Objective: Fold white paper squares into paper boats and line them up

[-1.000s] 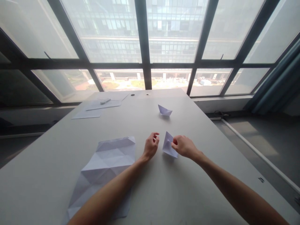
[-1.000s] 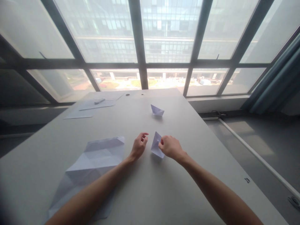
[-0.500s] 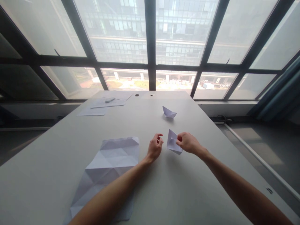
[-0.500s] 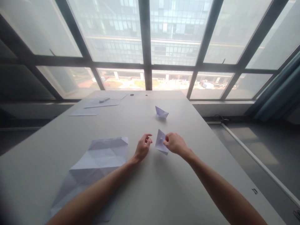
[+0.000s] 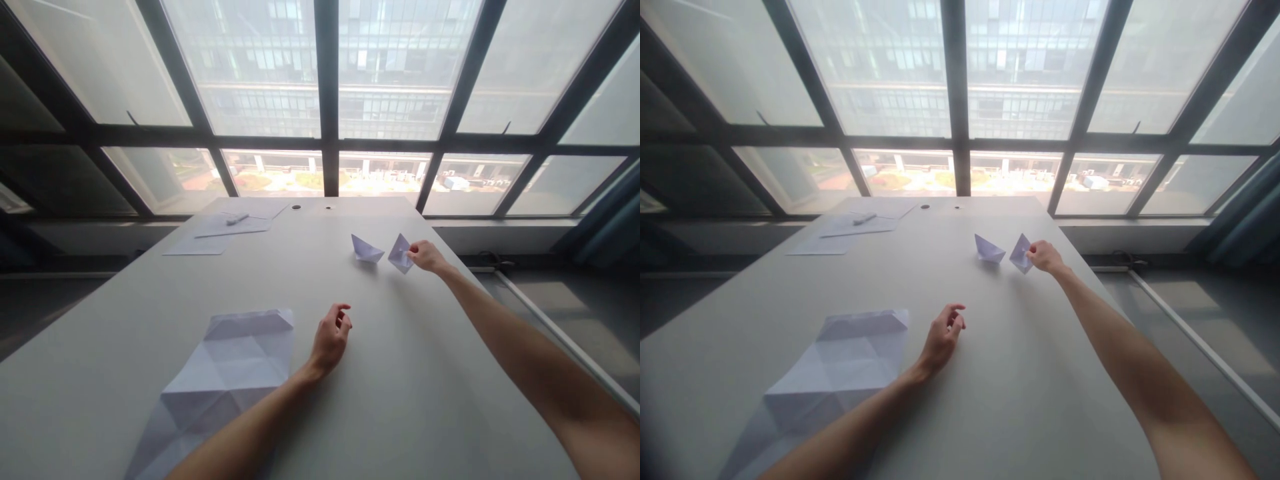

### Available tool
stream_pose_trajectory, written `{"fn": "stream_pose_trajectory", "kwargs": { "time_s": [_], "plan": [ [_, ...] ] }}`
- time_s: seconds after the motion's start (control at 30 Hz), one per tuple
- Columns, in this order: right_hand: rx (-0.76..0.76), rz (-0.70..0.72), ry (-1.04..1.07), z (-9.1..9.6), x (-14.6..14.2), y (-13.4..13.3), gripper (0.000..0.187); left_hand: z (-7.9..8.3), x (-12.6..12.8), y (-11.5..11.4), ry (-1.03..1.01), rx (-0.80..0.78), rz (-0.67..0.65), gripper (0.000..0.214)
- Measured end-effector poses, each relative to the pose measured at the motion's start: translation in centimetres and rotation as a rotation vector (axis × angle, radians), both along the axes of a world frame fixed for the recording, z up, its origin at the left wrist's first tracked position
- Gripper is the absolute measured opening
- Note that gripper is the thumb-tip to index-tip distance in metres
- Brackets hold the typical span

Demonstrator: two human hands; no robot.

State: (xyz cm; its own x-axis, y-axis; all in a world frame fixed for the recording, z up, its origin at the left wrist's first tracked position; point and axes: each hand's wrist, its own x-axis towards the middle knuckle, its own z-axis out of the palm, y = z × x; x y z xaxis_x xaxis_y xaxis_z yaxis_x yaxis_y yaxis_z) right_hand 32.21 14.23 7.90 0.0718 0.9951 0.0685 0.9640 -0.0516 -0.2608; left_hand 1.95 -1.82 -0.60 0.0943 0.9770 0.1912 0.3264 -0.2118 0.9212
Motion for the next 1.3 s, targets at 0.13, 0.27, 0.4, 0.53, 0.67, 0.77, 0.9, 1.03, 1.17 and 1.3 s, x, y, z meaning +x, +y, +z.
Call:
{"fn": "stream_pose_trajectory", "kwargs": {
  "time_s": [0.13,0.27,0.4,0.53,0.67,0.77,0.9,1.03,1.17,1.3],
  "plan": [
    [-0.043,-0.014,-0.037,-1.3,0.2,3.3,0.019,-0.1,-0.1,-0.1,0.007,-0.025,-0.005,0.025],
    [-0.081,0.0,-0.1,-1.9,-0.3,5.3,0.017,0.0,-0.2,-0.3,0.013,-0.042,-0.001,0.024],
    [-0.12,0.049,-0.141,-2.0,-1.0,6.8,0.015,0.1,-0.1,-0.4,0.007,-0.044,0.005,0.024],
    [-0.16,0.085,-0.164,-2.0,-1.5,7.7,0.014,0.1,-0.1,-0.4,0.006,-0.05,0.006,0.024],
    [-0.136,0.059,-0.158,-1.7,-1.4,8.1,0.019,0.0,-0.1,-0.5,0.0,-0.047,0.001,0.024],
    [-0.114,0.042,-0.132,-1.6,-1.0,8.1,0.02,-0.1,-0.1,-0.5,-0.004,-0.051,-0.002,0.024],
    [-0.123,0.047,-0.101,-2.0,-0.4,7.7,0.019,0.0,-0.1,-0.5,-0.005,-0.059,-0.004,0.025],
    [-0.127,0.052,-0.101,-2.3,-0.1,7.4,0.019,0.1,-0.1,-0.5,-0.007,-0.061,-0.009,0.025],
    [-0.13,0.06,-0.125,-2.4,-0.3,7.7,0.019,0.2,-0.2,-0.5,-0.008,-0.068,-0.014,0.026],
    [-0.163,0.091,-0.127,-2.4,-0.5,8.0,0.022,0.1,-0.2,-0.4,-0.021,-0.083,-0.024,0.026]
  ]
}}
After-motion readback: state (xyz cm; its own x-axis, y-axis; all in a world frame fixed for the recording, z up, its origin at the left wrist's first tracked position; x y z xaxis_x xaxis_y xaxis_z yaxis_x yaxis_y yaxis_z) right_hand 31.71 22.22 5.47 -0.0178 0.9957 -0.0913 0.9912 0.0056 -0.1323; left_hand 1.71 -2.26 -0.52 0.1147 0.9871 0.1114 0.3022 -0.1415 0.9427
